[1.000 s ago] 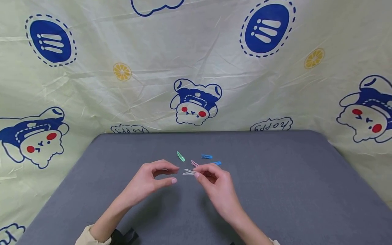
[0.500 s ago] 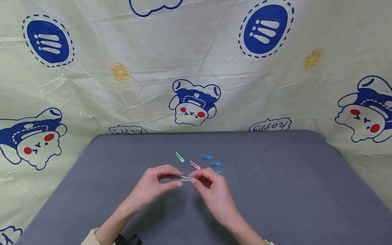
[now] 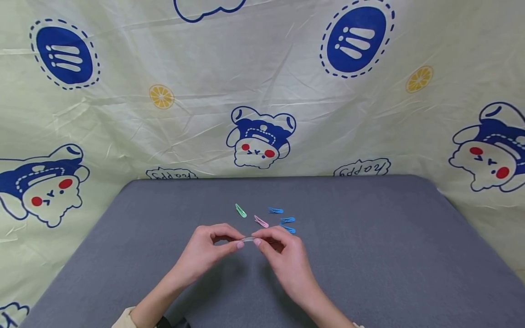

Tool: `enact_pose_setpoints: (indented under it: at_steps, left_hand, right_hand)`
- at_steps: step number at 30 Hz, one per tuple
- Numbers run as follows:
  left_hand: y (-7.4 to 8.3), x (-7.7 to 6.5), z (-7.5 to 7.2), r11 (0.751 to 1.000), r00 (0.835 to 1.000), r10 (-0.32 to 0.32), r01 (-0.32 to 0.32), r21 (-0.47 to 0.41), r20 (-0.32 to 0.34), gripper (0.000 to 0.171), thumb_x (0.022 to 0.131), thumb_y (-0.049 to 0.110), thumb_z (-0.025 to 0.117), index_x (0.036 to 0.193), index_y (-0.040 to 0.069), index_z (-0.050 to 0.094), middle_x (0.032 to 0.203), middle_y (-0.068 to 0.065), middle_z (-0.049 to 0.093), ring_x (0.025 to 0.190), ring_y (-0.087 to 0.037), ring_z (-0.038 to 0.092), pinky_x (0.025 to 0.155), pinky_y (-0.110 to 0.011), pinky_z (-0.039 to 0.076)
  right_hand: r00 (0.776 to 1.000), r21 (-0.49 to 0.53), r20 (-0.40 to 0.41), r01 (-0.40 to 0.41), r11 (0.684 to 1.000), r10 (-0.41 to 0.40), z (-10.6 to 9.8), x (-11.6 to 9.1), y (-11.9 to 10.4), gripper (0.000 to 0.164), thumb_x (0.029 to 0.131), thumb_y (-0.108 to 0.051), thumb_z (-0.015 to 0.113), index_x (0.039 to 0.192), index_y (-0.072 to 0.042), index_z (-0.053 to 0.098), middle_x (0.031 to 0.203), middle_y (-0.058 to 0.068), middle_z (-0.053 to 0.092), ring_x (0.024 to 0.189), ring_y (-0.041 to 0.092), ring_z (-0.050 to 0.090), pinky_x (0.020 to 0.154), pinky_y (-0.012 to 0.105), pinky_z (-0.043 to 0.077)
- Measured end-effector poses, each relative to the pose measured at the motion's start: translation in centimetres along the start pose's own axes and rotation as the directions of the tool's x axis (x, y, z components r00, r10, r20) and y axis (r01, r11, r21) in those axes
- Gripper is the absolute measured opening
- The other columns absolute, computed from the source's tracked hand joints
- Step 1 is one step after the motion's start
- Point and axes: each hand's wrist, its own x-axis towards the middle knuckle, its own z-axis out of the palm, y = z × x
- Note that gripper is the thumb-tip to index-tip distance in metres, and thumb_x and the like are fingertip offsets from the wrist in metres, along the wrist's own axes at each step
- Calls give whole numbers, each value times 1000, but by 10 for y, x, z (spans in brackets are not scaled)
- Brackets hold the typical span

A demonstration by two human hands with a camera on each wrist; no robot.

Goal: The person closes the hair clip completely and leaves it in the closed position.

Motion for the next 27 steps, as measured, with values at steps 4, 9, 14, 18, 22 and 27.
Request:
enact_pose_setpoints:
  at_steps: [4,9,14,18,22,27]
  left_hand:
    - [0,-1,1,1000,999,-16,16,-12,-29,9,86,13,77,91,20,78,85,13,70,81,-11,63,81,-34,51]
    - [15,-3,-1,998,999,-32,30,-58,-42,8,85,5,76,90,11,78,83,4,72,81,-12,63,83,-36,51]
    - [35,-4,-5,996,999,-31,28,-90,-25,6,86,-1,73,89,2,76,82,-5,71,78,-13,62,79,-31,50]
    - [23,-3,-5,991,1000,-17,17,-131,-2,6,87,0,72,89,5,76,83,-3,71,78,-14,62,77,-30,50]
    - [1,1,-4,981,998,20,-10,-196,52,5,86,5,75,89,9,76,83,-1,70,78,-17,62,75,-30,50]
    - [-6,2,-4,975,995,23,1,-224,101,6,87,6,74,92,8,75,85,-2,69,79,-17,60,74,-29,48]
  right_hand:
    - [999,11,-29,-30,999,30,1,1,2,12,88,-14,75,99,-11,75,89,4,69,76,20,62,67,27,52]
    - [1000,68,-6,-25,997,25,0,2,6,10,88,-13,75,98,-10,75,80,7,65,72,24,60,65,30,52]
    - [998,125,54,1,992,-8,-3,3,11,10,89,-7,72,99,-5,73,79,10,64,72,20,60,68,31,54]
    - [995,161,99,-29,986,13,-5,5,13,12,89,-5,72,100,-1,73,81,10,66,73,19,62,70,31,55]
    - [981,235,194,-42,971,-4,-9,7,15,12,91,-2,69,101,4,70,83,8,67,74,20,63,73,30,54]
    - [958,313,288,-110,943,17,-13,8,17,15,94,-3,65,103,8,67,82,9,65,76,19,62,76,33,55]
